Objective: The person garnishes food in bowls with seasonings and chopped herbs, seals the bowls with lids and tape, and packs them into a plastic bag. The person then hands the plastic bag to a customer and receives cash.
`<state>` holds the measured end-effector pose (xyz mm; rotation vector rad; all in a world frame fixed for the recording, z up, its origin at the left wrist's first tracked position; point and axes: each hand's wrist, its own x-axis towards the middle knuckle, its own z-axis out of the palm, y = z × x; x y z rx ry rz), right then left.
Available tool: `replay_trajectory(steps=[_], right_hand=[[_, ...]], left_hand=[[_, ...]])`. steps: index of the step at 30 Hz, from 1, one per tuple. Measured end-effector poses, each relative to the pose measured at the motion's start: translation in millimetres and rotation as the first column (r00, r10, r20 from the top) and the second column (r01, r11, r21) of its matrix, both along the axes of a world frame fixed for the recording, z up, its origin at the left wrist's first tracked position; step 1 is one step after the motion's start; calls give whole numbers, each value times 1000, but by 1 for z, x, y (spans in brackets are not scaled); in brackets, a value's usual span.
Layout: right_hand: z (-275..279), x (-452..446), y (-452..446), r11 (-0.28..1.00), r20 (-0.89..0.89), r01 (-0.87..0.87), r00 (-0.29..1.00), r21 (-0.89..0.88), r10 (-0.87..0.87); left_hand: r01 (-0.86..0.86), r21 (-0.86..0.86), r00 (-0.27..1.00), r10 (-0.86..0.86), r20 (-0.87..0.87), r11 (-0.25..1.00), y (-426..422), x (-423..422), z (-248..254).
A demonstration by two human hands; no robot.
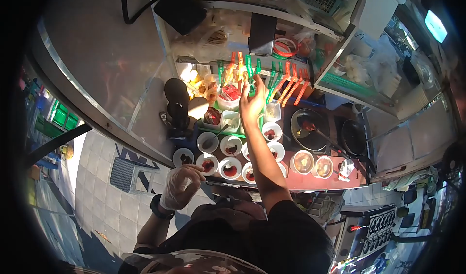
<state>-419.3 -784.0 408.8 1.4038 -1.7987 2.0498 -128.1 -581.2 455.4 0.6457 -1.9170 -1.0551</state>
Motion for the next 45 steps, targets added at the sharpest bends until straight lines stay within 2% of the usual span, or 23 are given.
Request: replay_trajectory(steps=[1, 4, 6, 8, 10, 12, 14, 16, 24, 26, 27, 28, 29, 30, 31, 32, 33, 34, 36, 38, 40, 42, 45], right_hand=[[1, -2, 0, 998, -87, 65, 994, 20, -63], [1, -4, 7, 995, -58, 23, 998, 96, -18], [4, -5, 16, 1000, -3, -14, 1000, 24, 14], [14, -12, 29, 944, 376, -329, 877, 18, 298], [26, -15, 36, 953, 378, -299, 879, -40, 291], [25, -27, 34, 913, 300, -397, 864, -90, 405], [62, -17, 61, 930, 240, -322, 931, 177, 276], [69, -17, 69, 931, 129, -238, 969, 276, 209], [83, -39, 62, 876, 197, -413, 907, 249, 372], [104, -31, 77, 877, 3, -228, 968, 423, 250], [90, -33, 75, 919, -87, -210, 964, 333, 252], [82, -34, 72, 918, -87, -214, 963, 333, 256], [76, -35, 70, 927, -184, -152, 957, 344, 225], [72, -35, 68, 933, -281, -89, 940, 349, 195], [69, -35, 67, 921, -332, -49, 924, 387, 189], [71, -36, 67, 921, -336, -50, 922, 385, 190], [75, -37, 68, 881, -286, -81, 929, 466, 237], [77, -39, 69, 833, -231, -112, 933, 542, 276], [74, -44, 63, 839, -237, -116, 930, 532, 279], [69, -49, 58, 843, -235, -116, 933, 525, 274], [81, -47, 58, 787, -157, -163, 937, 595, 313], [101, -49, 68, 721, -22, -288, 922, 631, 387], [90, -55, 61, 782, -72, -290, 918, 553, 391]], left_hand=[[-5, 5, 1000, 5, 13, 1000, 0, 1, -1], [-8, 8, 1000, 8, 29, 1000, -1, 3, -5], [-9, 12, 1000, 8, 30, 1000, -1, 3, -6], [-38, 37, 999, 37, 14, 999, 0, 0, -6], [-31, 40, 999, 31, 8, 999, -1, -4, -11], [-26, 39, 1000, 26, -1, 999, -1, -11, -13], [5, 33, 1000, -5, -1, 999, -3, -20, -10], [27, 14, 1000, -27, -1, 1000, -6, -28, -13], [77, 26, 996, -78, 33, 997, -15, -68, 2], [47, 62, 999, -46, -18, 997, -25, -83, -2], [-14, 135, 1000, 18, -24, 991, -31, -94, -5], [-105, -380, 984, 152, 95, 919, -52, -101, -28], [-163, 118, 986, 166, -18, 980, -61, -119, -21], [-255, -595, 932, 358, 59, 762, -92, -130, -39], [-246, 15, 937, 242, -251, 969, -98, -150, -33], [-300, 150, 864, 335, -375, 942, -128, -176, -49], [-413, 78, 850, 415, -324, 907, -150, -191, -55], [-193, 326, 772, 348, -531, 925, -159, -205, -45], [-96, 297, 817, 246, -522, 950, -185, -214, -44], [-238, 146, 883, 277, -379, 960, -188, -217, -44], [-12, 351, 908, 157, -388, 936, -191, -213, -45], [50, 286, 874, 97, -477, 957, -191, -214, -49], [154, 446, 810, 146, -568, 882, -197, -218, -55]])
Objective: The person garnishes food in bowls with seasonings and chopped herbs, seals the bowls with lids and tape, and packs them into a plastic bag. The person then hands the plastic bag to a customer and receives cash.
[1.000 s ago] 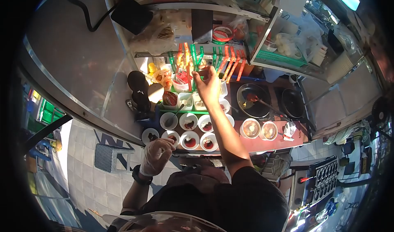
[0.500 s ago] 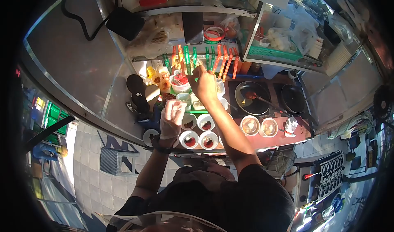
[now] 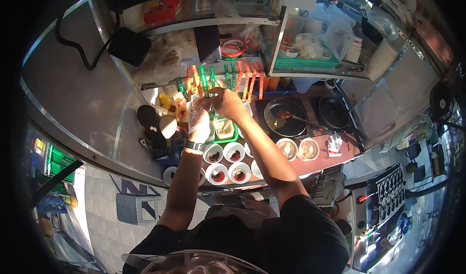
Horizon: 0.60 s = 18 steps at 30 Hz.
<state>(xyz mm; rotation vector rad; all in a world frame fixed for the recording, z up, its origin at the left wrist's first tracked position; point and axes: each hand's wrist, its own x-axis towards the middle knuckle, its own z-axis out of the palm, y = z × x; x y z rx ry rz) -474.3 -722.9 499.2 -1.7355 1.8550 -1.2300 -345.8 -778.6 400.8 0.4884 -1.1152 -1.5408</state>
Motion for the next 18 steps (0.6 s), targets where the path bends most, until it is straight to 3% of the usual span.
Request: replay_trajectory(steps=[2, 3, 6, 7, 9, 11, 12, 14, 16, 18], right_hand=[[8, 3, 0, 989, 21, 23, 999, 147, -27], [0, 3, -6, 1000, 36, 18, 999, 0, -18], [-8, 10, -28, 980, 18, 73, 997, -187, -71], [-3, 13, -33, 989, 59, 115, 992, -97, -110], [0, 17, -38, 985, 128, 104, 988, -137, -87], [14, 20, -32, 991, 140, 126, 983, -37, -119], [0, 20, -45, 979, 253, 135, 963, -152, -94], [6, 18, -46, 977, 332, 146, 939, -158, -86], [9, 15, -55, 977, 418, 79, 908, -199, 12], [12, 10, -59, 980, 447, 71, 895, -186, 20]], left_hand=[[0, 65, 999, 2, -33, 998, -3, 0, -7], [-65, 82, 998, 64, 22, 994, 2, 2, 2], [-89, 22, 993, 87, 85, 996, -2, 6, -1], [-88, 13, 976, 83, 202, 996, 0, 11, 6], [-22, -46, 973, 32, 229, 999, -2, 19, 1], [18, -133, 953, 23, 301, 991, -1, 29, -4], [37, -178, 937, 28, 347, 983, 5, 32, -4], [36, -54, 945, -16, 326, 998, 16, 39, -10], [153, 334, 987, -157, -16, 930, 25, 36, 1], [143, 380, 985, -168, 35, 914, 28, 39, -11]])
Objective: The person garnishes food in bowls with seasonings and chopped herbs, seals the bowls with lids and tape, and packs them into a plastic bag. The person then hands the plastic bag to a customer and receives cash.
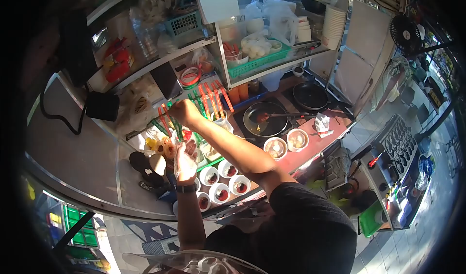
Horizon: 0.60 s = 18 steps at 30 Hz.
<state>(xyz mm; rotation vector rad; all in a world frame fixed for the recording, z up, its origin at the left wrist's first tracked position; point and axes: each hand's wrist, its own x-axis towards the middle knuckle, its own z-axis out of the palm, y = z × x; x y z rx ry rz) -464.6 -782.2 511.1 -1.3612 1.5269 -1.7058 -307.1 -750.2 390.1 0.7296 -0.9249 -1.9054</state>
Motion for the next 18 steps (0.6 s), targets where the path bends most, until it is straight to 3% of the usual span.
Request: replay_trajectory(steps=[3, 6, 7, 8, 11, 12, 15, 18], right_hand=[[12, 0, -6, 996, 52, -86, 995, -28, 87], [8, -12, -16, 984, -60, -174, 983, -42, 171], [9, -14, -16, 978, -80, -200, 977, -60, 195], [11, -15, -15, 953, -59, -283, 959, -111, 278], [60, -12, 34, 907, -198, -389, 913, -162, 356], [68, -10, 52, 871, -128, -459, 888, -176, 442], [60, -27, 132, 793, -191, -610, 779, -11, 597], [27, -69, 200, 615, -115, -788, 608, 35, 786]], left_hand=[[-4, 42, 995, 0, 98, 999, 16, 6, -10], [48, -124, 994, -36, 103, 991, 43, 6, -11], [-13, -57, 993, 20, 121, 998, 51, -1, -8], [22, -117, 981, 1, 196, 993, 57, 0, -9], [22, -158, 944, 32, 328, 987, 74, -15, -22], [15, -169, 949, 39, 312, 985, 88, -17, -16], [28, -211, 991, 0, 130, 977, 108, -24, -29], [-21, -235, 997, 38, 67, 972, 140, -37, -20]])
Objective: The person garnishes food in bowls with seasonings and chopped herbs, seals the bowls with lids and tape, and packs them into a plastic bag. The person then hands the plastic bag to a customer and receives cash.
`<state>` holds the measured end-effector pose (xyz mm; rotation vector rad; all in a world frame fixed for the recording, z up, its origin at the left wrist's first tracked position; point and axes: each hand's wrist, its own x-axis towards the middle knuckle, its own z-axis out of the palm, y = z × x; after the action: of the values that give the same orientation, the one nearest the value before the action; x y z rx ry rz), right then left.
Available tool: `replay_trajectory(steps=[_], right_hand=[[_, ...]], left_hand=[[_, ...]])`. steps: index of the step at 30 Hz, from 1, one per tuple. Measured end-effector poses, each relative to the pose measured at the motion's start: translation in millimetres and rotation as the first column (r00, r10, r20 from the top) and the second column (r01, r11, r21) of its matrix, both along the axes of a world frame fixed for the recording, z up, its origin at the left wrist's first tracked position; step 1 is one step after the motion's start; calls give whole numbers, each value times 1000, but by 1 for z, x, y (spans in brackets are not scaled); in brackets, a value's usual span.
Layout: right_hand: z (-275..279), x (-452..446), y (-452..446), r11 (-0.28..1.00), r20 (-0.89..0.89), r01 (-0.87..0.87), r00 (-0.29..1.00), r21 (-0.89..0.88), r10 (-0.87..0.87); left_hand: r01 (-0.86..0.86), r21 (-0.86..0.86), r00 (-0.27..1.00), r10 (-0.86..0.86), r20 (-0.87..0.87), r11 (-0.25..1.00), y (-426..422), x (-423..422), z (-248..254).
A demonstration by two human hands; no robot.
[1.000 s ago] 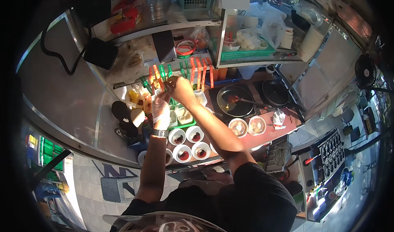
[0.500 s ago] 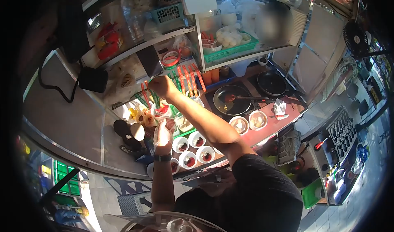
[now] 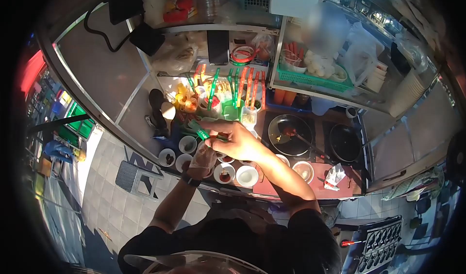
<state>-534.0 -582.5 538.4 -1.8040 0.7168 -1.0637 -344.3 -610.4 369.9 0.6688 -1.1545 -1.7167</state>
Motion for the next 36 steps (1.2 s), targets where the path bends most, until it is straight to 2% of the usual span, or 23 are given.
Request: replay_trajectory(steps=[1, 2, 3, 4, 5, 7, 9, 11, 12, 13, 15, 17, 20, 23, 24, 26, 27, 28, 31, 32, 33, 35, 36], right_hand=[[-7, -16, 16, 998, 30, -53, 998, 35, 52], [-9, -36, 28, 988, -11, -92, 996, 123, 94], [-11, -57, 40, 970, -52, -122, 989, 210, 135], [-26, -75, 46, 944, 47, -160, 987, 289, 153], [-30, -92, 56, 882, 137, -184, 981, 434, 137], [-43, -131, 71, 750, 270, -270, 955, 604, 127], [-59, -165, 84, 733, 175, -168, 982, 659, 68], [-78, -193, 94, 735, 180, -141, 983, 663, 26], [-82, -204, 97, 778, 191, -179, 979, 603, 77], [-86, -215, 101, 814, 199, -216, 972, 539, 126], [-91, -236, 115, 808, 183, -189, 978, 557, 102], [-97, -253, 128, 716, 158, -126, 987, 687, 23], [-119, -273, 143, 752, 183, -78, 981, 654, -58], [-114, -285, 159, 794, 127, -5, 988, 608, -90], [-110, -289, 163, 799, 121, -11, 990, 601, -77], [-109, -296, 171, 802, 117, -11, 990, 597, -74], [-110, -298, 173, 810, 98, 14, 991, 587, -88], [-111, -300, 175, 817, 79, 37, 992, 576, -101], [-111, -306, 181, 819, 55, 66, 991, 570, -119], [-110, -307, 182, 806, 37, 87, 990, 585, -134], [-110, -307, 184, 791, 20, 107, 989, 602, -149], [-117, -312, 185, 795, -92, 180, 983, 579, -156], [-122, -315, 184, 802, -204, 246, 966, 545, -158]], left_hand=[[7, -36, 1000, -8, -22, 999, 12, -3, 10], [-21, -255, 974, 78, 213, 967, 23, -3, 23], [7, -120, 993, 7, 117, 993, 27, -13, 13], [37, 18, 999, -38, 12, 999, 32, -23, 4], [246, 419, 886, -27, -464, 874, 30, -39, -17], [387, 375, 830, -142, -539, 843, 56, -63, 9], [453, 354, 803, -201, -561, 818, 75, -90, 20], [340, 275, 890, -214, -403, 899, 87, -119, 17], [231, 116, 939, -190, -287, 966, 93, -137, 16], [247, 83, 966, -239, -100, 965, 94, -142, 19], [171, -59, 985, -171, -2, 984, 104, -173, 23], [222, -70, 975, -219, 51, 973, 107, -192, 27], [223, -403, 951, -107, 292, 888, 109, -212, 26], [290, -315, 905, -153, 396, 904, 103, -221, -6], [358, -305, 916, -268, 300, 882, 103, -224, -5], [347, -188, 928, -306, 215, 919, 105, -230, -19], [406, 145, 904, -374, -207, 902, 106, -236, -15], [443, 235, 873, -358, -331, 865, 104, -240, -19], [502, 339, 834, -341, -433, 796, 108, -250, -8], [510, 337, 854, -417, -312, 791, 108, -252, -2], [513, 341, 852, -420, -311, 788, 109, -256, -6], [307, -18, 946, -302, 119, 952, 109, -263, -17], [301, 58, 948, -305, 93, 952, 101, -264, -20]])
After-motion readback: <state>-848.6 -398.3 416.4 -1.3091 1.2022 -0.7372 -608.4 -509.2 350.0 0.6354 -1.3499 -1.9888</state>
